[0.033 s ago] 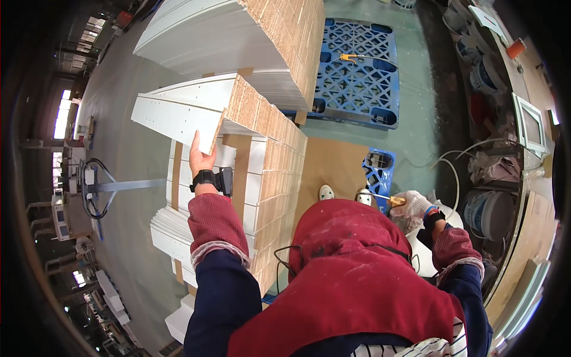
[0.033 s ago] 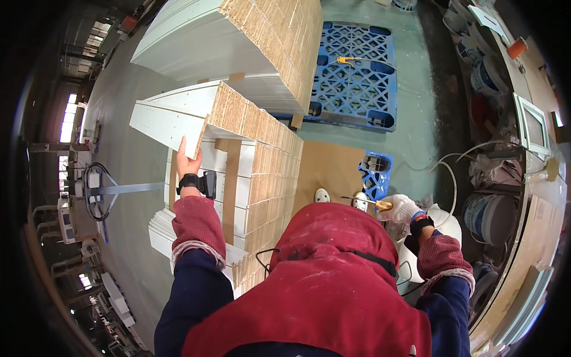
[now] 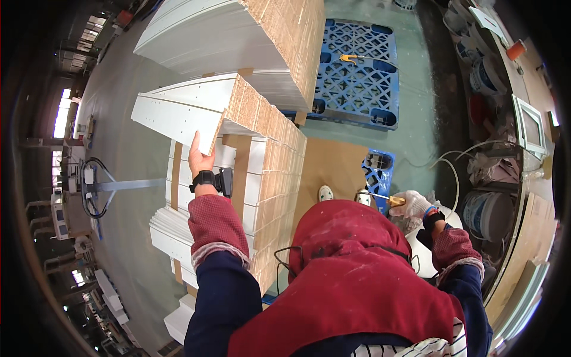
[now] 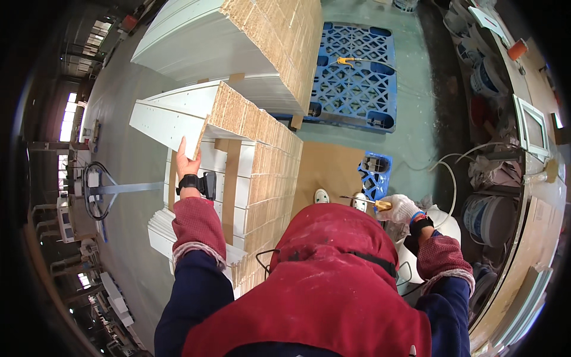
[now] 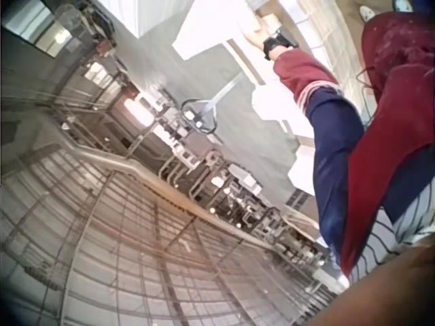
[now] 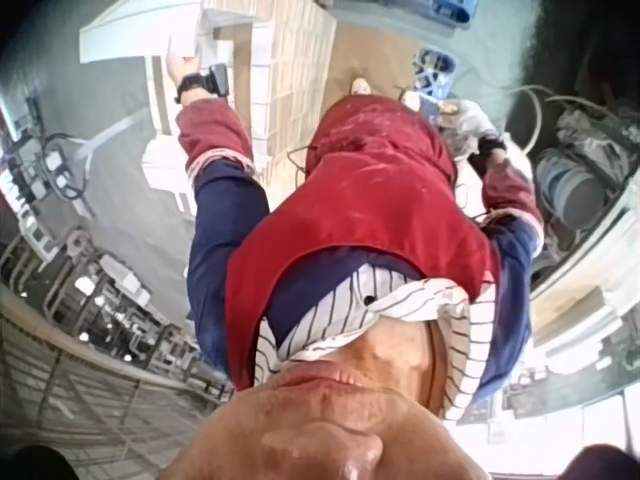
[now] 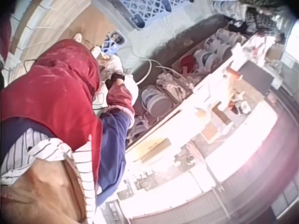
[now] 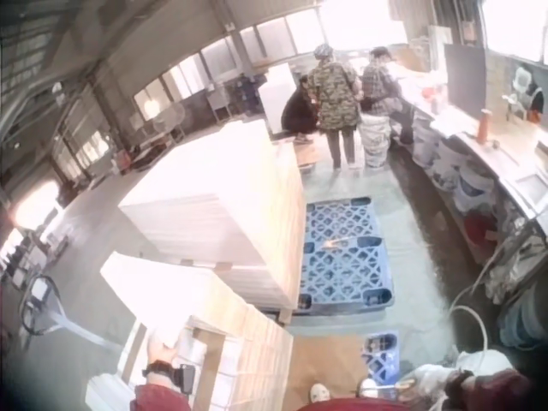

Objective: The person repeatedly picks up white rectangular panels from a stack, sprays them with a handheld spray gun, and places them back on the stack. The task involves handling the panels one at a time and applying a coating to their surfaces.

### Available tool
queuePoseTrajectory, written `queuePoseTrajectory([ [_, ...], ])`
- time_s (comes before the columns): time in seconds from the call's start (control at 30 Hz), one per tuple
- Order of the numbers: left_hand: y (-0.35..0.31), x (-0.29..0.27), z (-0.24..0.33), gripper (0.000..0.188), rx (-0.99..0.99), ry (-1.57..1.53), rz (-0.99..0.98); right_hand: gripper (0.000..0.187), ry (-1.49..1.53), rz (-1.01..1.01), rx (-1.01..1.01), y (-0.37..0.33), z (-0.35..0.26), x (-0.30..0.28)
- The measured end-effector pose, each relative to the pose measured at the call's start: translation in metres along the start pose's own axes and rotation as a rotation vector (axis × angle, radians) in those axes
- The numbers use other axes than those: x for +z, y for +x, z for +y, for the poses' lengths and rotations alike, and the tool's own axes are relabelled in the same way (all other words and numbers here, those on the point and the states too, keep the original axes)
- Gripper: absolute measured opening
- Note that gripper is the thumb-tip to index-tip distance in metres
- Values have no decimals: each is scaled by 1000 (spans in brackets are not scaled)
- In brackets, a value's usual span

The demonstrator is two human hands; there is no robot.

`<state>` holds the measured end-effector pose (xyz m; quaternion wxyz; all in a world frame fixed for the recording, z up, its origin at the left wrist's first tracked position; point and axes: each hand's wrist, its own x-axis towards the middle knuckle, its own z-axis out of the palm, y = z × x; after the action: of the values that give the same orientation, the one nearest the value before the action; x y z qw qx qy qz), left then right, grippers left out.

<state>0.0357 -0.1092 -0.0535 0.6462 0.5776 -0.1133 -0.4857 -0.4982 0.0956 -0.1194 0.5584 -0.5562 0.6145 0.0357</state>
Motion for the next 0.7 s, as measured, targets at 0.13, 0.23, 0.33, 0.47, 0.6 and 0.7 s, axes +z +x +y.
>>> queuePoseTrajectory([
  [0.13,-37,-52,-4,33,137,121,-195,39,-27,51,-69,-8,-20,-11],
  [0.23,-120,-77,-2,38,76,31,-134,40,-51,111,-284,-17,-31,-14],
  [0.33,-222,-83,3,41,118,250,-17,41,134,80,-452,-29,-58,-20],
  [0.47,-329,-88,13,48,11,229,-50,38,40,-58,-604,-64,-141,-45],
  [0.6,-382,-80,19,53,-145,332,-147,36,-266,-157,-911,-101,-189,-65],
  [0.7,-398,-65,22,53,-233,445,-208,34,-354,112,-825,-93,-181,-90],
])
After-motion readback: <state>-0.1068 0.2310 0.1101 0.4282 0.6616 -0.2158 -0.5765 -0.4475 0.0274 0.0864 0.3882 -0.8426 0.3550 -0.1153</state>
